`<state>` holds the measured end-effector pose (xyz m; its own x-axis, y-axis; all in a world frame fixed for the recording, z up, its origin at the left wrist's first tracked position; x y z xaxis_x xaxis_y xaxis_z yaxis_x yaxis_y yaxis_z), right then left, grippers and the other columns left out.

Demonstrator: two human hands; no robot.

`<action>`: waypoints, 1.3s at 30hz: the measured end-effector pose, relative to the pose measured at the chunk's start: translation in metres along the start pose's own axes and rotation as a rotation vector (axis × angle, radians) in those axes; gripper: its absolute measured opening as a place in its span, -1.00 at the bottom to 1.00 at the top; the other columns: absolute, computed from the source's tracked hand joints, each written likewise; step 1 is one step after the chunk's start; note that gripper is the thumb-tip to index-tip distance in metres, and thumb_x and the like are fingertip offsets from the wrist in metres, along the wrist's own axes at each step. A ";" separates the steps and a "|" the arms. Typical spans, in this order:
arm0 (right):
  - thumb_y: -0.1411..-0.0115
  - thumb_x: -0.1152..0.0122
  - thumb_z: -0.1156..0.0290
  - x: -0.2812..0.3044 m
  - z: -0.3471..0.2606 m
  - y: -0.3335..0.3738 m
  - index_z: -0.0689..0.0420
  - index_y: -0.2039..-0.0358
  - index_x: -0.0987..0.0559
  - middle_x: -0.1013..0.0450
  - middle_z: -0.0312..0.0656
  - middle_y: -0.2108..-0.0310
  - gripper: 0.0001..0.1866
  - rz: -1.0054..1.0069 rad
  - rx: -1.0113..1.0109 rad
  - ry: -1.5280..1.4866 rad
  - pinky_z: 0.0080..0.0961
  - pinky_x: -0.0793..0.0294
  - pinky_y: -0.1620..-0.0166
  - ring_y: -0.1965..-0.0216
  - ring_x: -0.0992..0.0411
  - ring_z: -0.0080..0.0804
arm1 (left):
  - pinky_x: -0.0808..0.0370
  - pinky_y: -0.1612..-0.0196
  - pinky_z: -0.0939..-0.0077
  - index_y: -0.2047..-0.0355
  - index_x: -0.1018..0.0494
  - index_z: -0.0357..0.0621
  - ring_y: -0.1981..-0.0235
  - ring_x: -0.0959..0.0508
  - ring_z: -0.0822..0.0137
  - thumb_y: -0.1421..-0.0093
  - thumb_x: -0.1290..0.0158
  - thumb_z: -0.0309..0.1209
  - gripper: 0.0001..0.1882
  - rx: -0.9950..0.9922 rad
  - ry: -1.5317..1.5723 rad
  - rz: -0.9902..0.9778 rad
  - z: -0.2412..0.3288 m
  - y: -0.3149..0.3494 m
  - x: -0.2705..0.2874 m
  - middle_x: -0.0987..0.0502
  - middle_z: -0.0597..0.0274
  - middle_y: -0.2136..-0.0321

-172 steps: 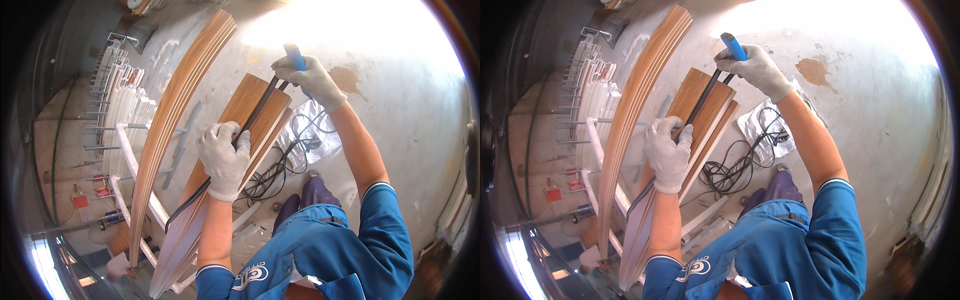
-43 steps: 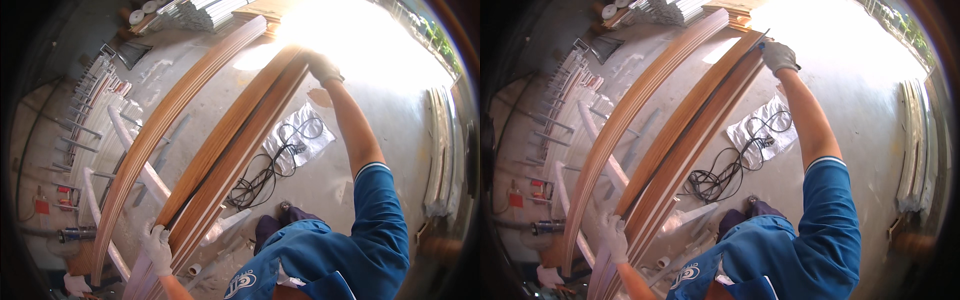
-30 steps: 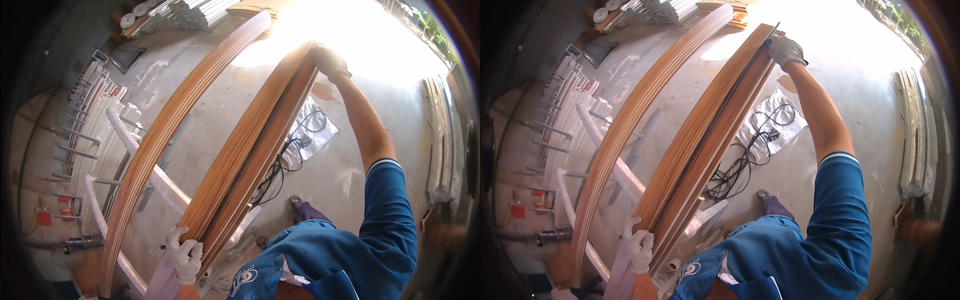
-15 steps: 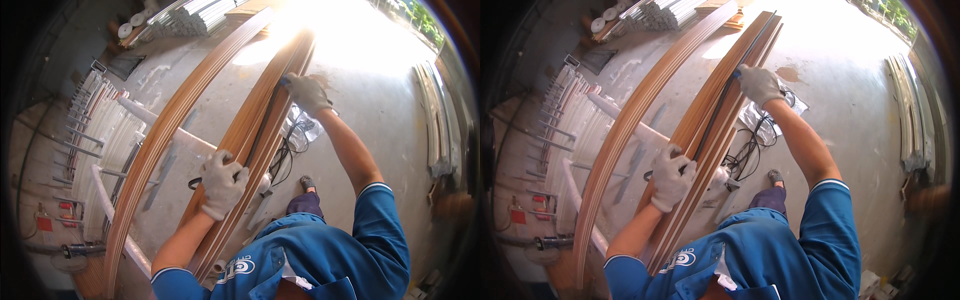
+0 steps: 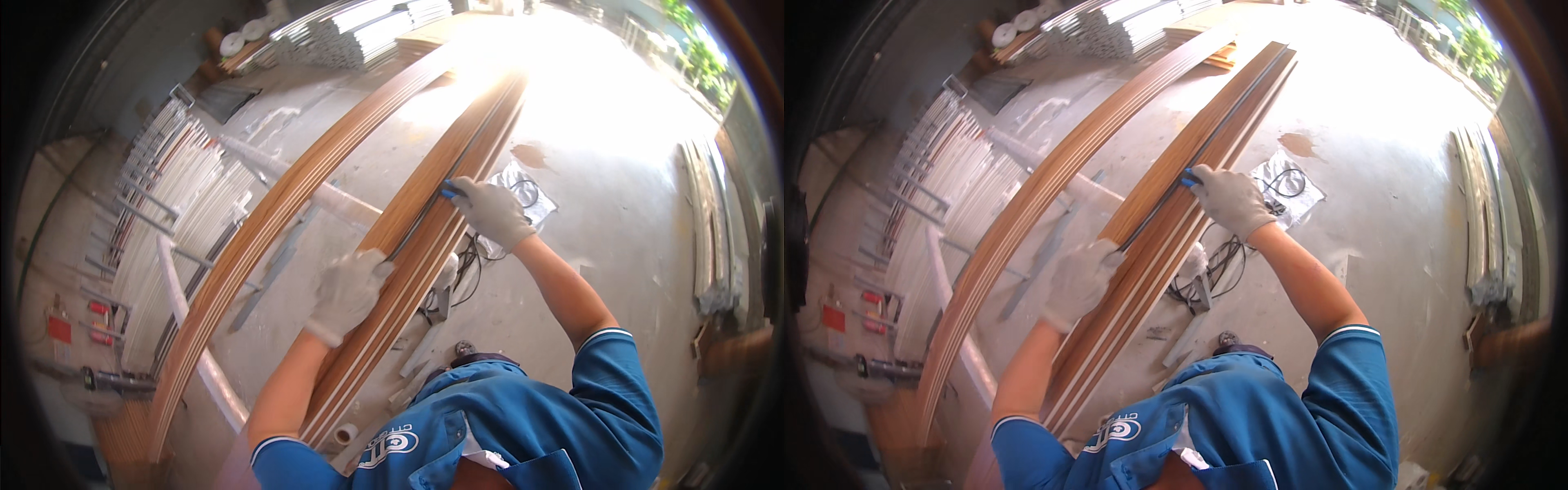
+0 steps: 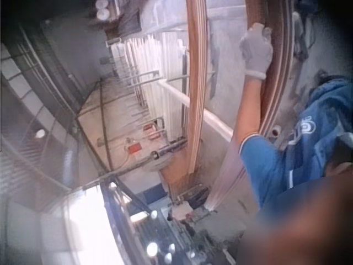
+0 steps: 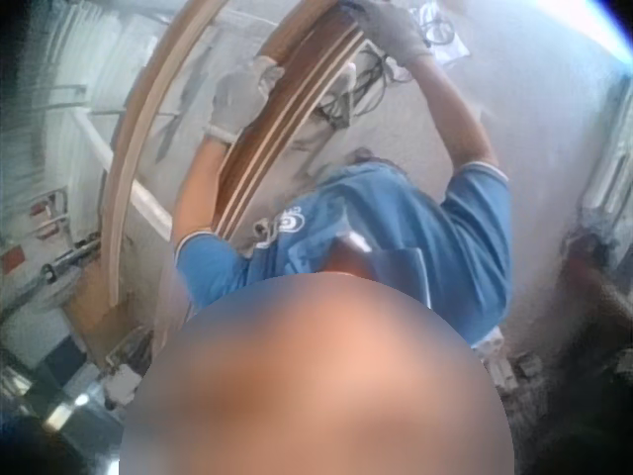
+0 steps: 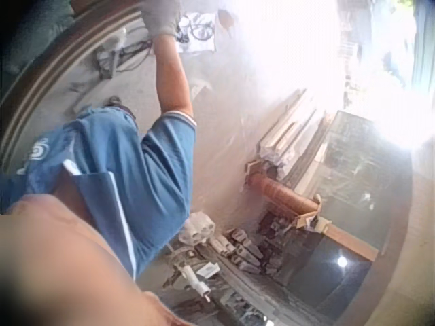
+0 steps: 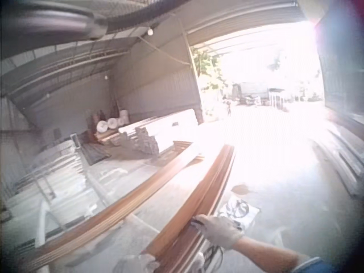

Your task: The person uses a handheld tool to apply a black strip along the edge of a long wooden plank, then wraps the plank with clear plastic film. The person coils the tool's cable and places it in a white bag before wrapping the plank.

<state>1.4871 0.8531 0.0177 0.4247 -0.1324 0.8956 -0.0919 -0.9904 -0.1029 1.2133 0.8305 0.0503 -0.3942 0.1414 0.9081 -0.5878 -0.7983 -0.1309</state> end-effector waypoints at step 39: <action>-0.39 -0.04 0.20 -0.068 -0.210 0.152 0.11 0.02 -0.49 -0.60 0.00 0.42 -0.71 0.014 -0.065 0.259 -0.11 -0.57 0.26 0.36 -0.61 0.04 | -0.24 -0.07 -0.08 0.46 -0.62 -0.16 -0.04 -0.40 -0.07 -0.12 -0.24 -0.28 -0.80 -0.161 -0.135 0.242 -0.067 0.253 0.035 -0.47 -0.05 -0.03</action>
<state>1.2548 0.7198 0.0324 0.1790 -0.1237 0.9760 -0.1577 -0.9829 -0.0956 1.0032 0.6728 0.0221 -0.4455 -0.1288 0.8860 -0.5965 -0.6952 -0.4010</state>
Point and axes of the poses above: each hand's wrist, its own y-axis away from the middle knuckle, its own x-axis out of the back of the hand, z = x × y, the point moved 4 cm from there along -y, towards the middle knuckle
